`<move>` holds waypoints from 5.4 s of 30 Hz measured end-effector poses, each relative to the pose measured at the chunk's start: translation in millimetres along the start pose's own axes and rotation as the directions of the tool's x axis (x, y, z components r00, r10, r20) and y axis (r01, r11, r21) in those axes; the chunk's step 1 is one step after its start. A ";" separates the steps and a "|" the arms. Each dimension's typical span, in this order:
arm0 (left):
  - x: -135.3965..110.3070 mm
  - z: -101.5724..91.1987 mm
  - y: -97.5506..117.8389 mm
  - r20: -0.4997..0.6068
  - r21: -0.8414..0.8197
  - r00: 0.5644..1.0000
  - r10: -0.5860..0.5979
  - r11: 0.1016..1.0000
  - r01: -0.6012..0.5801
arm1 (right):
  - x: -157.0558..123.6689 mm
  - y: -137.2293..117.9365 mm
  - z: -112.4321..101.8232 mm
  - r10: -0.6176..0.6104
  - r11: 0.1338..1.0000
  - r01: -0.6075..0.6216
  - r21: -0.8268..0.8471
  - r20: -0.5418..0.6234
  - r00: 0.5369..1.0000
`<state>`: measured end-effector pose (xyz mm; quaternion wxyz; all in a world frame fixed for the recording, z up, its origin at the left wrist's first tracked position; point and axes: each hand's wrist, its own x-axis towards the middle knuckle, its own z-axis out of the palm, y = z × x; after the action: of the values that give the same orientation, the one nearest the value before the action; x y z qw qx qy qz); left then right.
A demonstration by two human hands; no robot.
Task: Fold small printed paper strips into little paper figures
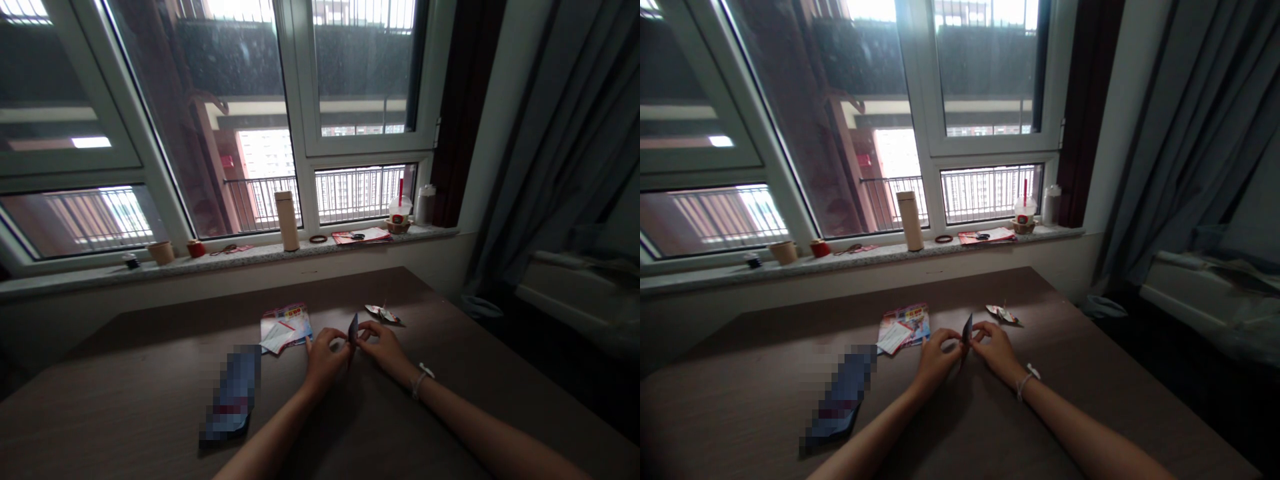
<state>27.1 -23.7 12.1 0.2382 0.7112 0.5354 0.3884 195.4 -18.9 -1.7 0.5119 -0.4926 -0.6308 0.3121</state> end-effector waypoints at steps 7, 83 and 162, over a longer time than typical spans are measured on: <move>0.3 -3.1 1.0 -0.039 0.030 0.999 -0.002 1.000 0.003 | 0.1 -0.4 -3.1 -0.039 0.989 0.036 -0.142 -0.024 0.999; 0.1 -3.4 -29.3 0.202 0.321 0.962 0.186 0.915 -0.244 | -9.4 1.9 -24.4 -0.138 0.788 0.317 -0.527 0.351 0.926; -4.3 -3.8 -14.3 0.086 0.539 0.995 0.056 0.837 -0.094 | -10.3 -6.0 -14.9 0.006 0.810 0.182 -0.557 0.318 0.948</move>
<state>15.3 -23.6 2.2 0.0297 0.7824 0.5869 0.2062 207.7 -32.2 4.3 0.2479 -0.5407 -0.7892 0.1528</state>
